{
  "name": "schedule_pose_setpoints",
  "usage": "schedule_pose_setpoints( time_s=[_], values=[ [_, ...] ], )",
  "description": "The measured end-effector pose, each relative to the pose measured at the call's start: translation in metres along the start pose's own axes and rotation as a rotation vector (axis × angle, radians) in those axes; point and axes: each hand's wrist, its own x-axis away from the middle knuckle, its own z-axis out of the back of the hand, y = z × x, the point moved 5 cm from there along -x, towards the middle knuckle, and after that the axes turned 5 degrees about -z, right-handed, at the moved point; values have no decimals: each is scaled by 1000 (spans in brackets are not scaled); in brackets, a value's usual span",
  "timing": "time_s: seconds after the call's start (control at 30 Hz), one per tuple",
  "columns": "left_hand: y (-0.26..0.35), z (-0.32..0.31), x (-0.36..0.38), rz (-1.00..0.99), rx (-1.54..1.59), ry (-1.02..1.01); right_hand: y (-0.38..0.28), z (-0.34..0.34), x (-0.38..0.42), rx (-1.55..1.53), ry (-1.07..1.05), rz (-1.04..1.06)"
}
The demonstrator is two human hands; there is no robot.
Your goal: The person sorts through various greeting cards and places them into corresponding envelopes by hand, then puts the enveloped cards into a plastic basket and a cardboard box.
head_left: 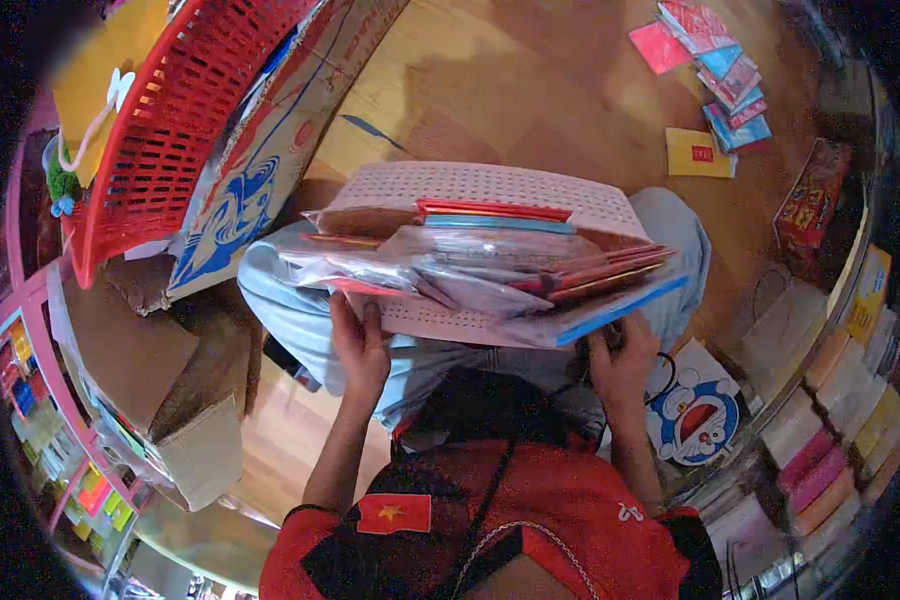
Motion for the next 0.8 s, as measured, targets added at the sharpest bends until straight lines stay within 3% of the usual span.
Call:
schedule_pose_setpoints(
  time_s=[0.1, 0.47, 0.57, 0.63, 0.73, 0.77, 0.8],
  values=[
    [-11, 3, 1, -124, -98, 84, 3, -1, 2, -23, 7, 13],
    [-20, 0, 8, 1, 163, 61, 12, -7, 14, -50, -24, 57],
    [-17, 0, -1, 35, 144, 67, 5, -7, 5, -92, 89, 95],
    [-7, -3, -8, -80, -90, -26, 12, -6, 2, -95, 116, 76],
    [-20, -8, -26, -58, -95, -13, 11, -3, -14, -31, 63, 54],
    [-8, -16, -39, -147, -176, -2, 5, 0, -27, -31, 63, 58],
    [3, -23, -52, -235, -258, 17, 3, -2, -50, -73, 10, -68]
  ],
)
